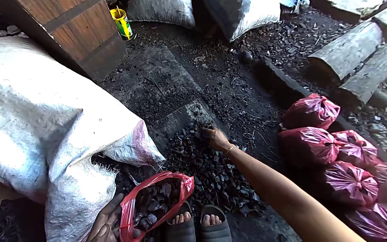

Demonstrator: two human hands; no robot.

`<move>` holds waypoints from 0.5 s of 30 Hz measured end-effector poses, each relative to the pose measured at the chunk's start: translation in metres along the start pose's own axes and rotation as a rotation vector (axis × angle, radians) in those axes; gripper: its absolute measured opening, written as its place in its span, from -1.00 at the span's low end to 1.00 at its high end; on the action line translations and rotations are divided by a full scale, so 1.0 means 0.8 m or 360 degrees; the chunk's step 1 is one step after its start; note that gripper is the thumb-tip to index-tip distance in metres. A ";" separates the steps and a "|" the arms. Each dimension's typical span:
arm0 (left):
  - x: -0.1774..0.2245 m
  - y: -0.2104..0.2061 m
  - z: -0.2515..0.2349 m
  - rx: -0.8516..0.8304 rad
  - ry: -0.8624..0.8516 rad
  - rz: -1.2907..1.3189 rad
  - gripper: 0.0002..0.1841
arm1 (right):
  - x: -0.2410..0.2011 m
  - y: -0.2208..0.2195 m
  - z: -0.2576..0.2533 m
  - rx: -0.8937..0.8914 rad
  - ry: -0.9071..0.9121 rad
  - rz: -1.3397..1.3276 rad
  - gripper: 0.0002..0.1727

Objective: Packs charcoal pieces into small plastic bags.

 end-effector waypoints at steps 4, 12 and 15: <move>0.000 -0.001 0.002 0.0030 -0.0014 -0.0010 -0.37 | 0.012 0.010 -0.001 0.0079 0.0074 -0.0154 -0.64; -0.001 0.000 0.004 0.0048 -0.0060 -0.0033 -0.36 | 0.017 0.065 0.023 0.0000 0.0018 -0.0763 -0.62; 0.000 -0.006 0.006 0.0122 -0.0063 -0.0120 -0.33 | -0.044 0.086 0.058 -0.0246 0.0353 -0.1036 -0.63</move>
Point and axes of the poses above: each hand's wrist, its own z-axis away from the middle knuckle, its own y-axis out of the back of the hand, x = y × z, the point moved 6 cm from there along -z, towards the middle knuckle, and after that the axes turned 7 degrees about -y, right-handed, at the moved point
